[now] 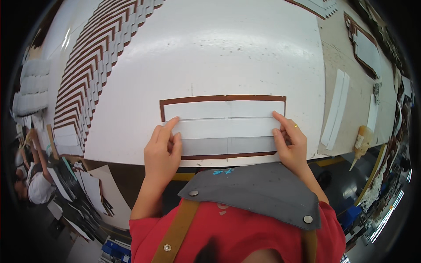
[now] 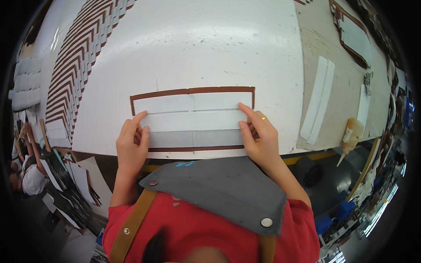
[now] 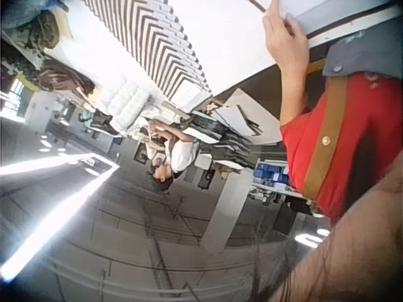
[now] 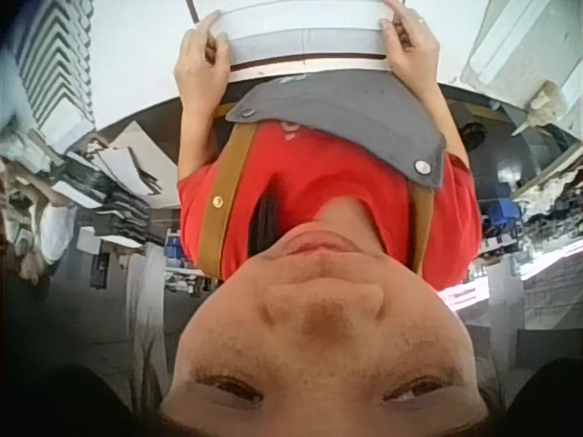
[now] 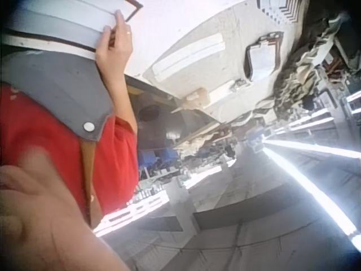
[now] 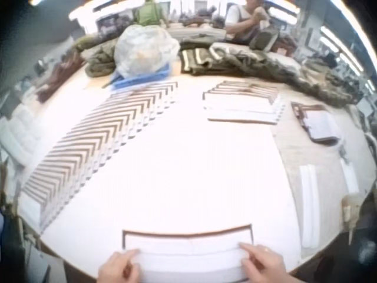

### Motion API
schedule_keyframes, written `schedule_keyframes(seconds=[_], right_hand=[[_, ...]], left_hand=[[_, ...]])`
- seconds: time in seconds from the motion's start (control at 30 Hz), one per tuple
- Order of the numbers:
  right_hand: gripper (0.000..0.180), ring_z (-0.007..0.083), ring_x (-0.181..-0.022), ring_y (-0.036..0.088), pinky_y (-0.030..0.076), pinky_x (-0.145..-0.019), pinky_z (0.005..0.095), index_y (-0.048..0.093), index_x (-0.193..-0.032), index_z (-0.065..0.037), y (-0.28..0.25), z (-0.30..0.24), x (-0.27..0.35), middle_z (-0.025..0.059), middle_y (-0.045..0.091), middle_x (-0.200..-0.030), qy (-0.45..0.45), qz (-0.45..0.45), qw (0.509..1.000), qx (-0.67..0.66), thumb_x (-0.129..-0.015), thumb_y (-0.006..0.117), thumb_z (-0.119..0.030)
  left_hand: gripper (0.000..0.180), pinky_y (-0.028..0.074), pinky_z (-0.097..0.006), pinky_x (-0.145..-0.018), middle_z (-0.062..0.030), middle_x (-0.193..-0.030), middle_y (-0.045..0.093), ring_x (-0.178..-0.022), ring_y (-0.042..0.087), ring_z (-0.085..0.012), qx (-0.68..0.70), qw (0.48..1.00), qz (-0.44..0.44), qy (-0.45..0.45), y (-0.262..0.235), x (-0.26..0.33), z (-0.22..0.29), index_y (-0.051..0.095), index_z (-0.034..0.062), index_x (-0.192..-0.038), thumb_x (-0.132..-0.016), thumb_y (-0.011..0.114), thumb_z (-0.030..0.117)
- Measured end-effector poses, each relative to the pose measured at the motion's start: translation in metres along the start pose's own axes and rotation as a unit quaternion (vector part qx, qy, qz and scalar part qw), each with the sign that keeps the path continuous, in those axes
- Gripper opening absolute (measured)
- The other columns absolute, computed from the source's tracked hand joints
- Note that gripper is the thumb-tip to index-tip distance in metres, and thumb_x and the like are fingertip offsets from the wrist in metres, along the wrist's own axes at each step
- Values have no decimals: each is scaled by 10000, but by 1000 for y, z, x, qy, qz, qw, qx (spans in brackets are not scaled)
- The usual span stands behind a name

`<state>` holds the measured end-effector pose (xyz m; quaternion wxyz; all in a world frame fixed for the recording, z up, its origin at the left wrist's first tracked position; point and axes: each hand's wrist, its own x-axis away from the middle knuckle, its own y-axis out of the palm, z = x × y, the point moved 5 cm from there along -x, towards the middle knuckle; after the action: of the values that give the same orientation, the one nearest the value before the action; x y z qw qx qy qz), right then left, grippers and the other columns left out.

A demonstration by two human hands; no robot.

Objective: The person assembles face masks by applying glue to white filter strips and attaching them to brown mask frames. They repeatedly pick up frames, apply adhesive, place the filter, and stack the completed units on the table.

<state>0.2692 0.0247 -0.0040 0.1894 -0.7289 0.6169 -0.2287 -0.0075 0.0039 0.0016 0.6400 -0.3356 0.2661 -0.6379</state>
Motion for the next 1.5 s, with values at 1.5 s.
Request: schedule_keyframes(seconds=[1.5], right_hand=[[107, 194, -838, 458, 322, -734, 340, 571, -785, -104, 41, -35, -70, 7, 527, -838, -241, -54, 962, 115, -731, 608, -19]], left_hand=[[303, 335, -361, -853, -9, -927, 542, -943, 496, -199, -118, 955, 22, 271, 46, -19, 45, 630, 126, -1032, -734, 666, 83]])
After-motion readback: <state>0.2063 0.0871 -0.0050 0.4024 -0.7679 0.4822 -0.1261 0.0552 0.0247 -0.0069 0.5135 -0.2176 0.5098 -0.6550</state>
